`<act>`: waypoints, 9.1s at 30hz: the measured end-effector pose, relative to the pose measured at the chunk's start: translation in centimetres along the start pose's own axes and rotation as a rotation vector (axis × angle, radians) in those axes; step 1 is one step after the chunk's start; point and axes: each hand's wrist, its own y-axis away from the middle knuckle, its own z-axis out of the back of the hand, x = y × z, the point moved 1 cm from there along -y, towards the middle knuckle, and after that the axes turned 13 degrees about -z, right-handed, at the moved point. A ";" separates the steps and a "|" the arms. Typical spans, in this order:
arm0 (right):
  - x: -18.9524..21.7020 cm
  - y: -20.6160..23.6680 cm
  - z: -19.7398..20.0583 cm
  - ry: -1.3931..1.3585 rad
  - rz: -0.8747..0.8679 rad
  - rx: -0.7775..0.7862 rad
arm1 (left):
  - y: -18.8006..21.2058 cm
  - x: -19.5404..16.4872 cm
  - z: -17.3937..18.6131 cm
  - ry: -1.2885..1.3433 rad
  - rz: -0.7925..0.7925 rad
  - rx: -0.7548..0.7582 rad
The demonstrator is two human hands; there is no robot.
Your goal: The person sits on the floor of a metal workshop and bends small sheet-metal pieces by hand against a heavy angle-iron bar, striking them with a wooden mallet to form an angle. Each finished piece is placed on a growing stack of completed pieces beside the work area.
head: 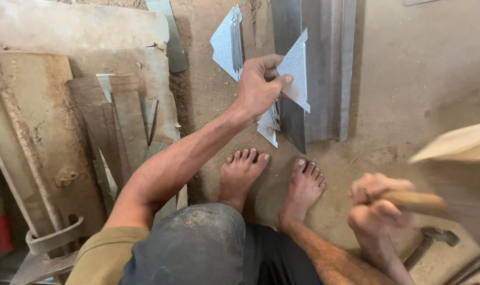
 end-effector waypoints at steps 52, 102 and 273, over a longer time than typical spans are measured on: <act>-1.7 -1.3 -1.5 0.446 -0.275 0.067 | 0.8 -0.1 0.3 0.025 0.073 0.036; -2.0 -0.5 -1.2 0.634 -0.159 0.107 | 0.1 -0.7 -1.1 -0.044 0.077 -0.142; -7.2 1.9 0.1 0.021 -0.747 0.091 | 0.6 -2.3 3.7 0.123 0.100 0.048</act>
